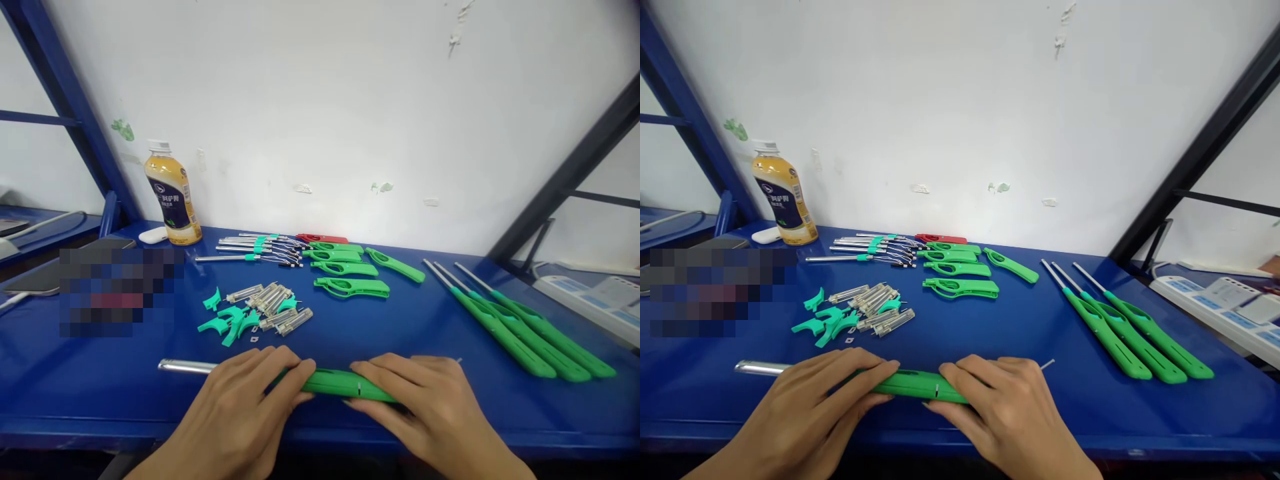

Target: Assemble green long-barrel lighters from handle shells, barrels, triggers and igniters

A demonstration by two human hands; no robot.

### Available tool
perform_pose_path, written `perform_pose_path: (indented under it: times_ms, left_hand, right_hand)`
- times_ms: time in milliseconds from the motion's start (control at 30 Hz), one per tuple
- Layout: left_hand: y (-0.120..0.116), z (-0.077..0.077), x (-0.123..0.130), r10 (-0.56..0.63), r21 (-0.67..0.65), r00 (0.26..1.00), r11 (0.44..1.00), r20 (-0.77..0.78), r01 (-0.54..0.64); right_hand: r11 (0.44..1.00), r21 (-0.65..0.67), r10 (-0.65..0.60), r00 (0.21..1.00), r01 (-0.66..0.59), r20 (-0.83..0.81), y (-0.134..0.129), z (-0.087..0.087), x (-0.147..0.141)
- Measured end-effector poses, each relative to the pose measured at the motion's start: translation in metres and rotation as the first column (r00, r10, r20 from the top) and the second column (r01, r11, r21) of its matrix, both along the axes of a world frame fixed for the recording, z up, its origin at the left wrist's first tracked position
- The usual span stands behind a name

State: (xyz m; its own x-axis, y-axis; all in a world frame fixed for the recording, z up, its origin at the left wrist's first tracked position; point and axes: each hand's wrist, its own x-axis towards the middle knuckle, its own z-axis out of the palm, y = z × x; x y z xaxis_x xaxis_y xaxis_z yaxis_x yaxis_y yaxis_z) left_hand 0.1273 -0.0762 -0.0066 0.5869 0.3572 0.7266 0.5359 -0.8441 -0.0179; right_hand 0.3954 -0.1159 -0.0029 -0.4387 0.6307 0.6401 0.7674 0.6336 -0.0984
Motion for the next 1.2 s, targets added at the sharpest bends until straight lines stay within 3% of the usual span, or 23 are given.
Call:
perform_pose_path:
  times_ms: [267, 500, 667, 767, 833, 1000, 1200]
  left_hand:
    - [0.002, 0.0, -0.003, 0.022, -0.203, 0.998, 0.979, -0.057, -0.034]
    - [0.006, -0.005, -0.007, 0.028, -0.346, 0.999, 0.938, -0.022, -0.034]
    - [0.006, -0.006, -0.006, 0.013, -0.341, 1.0, 0.94, 0.015, -0.007]
    - [0.005, -0.005, -0.006, 0.005, -0.299, 0.999, 0.954, 0.032, 0.005]
    - [0.005, -0.005, -0.006, -0.014, -0.281, 0.999, 0.96, 0.03, 0.022]
    - [0.003, -0.006, -0.009, -0.05, -0.29, 0.999, 0.956, -0.016, 0.043]
    - [0.003, -0.005, -0.008, -0.047, -0.336, 0.997, 0.942, -0.059, 0.025]
  right_hand:
    - [0.979, -0.182, -0.106, 0.99, 0.089, -0.089, 0.001, -0.001, 0.01]
    - [0.974, -0.22, -0.096, 0.98, 0.057, -0.174, 0.005, 0.028, 0.009]
    - [0.987, -0.152, -0.034, 0.996, 0.046, 0.08, 0.04, 0.052, 0.001]
    - [0.992, -0.122, 0.026, 0.943, 0.015, 0.332, 0.072, 0.063, -0.007]
    - [0.987, -0.157, 0.086, 0.906, -0.022, 0.414, 0.094, 0.066, -0.013]
    - [0.965, -0.248, 0.197, 0.853, -0.083, 0.483, 0.132, 0.061, -0.029]
    - [0.936, -0.324, 0.287, 0.825, -0.134, 0.487, 0.145, 0.06, -0.038]
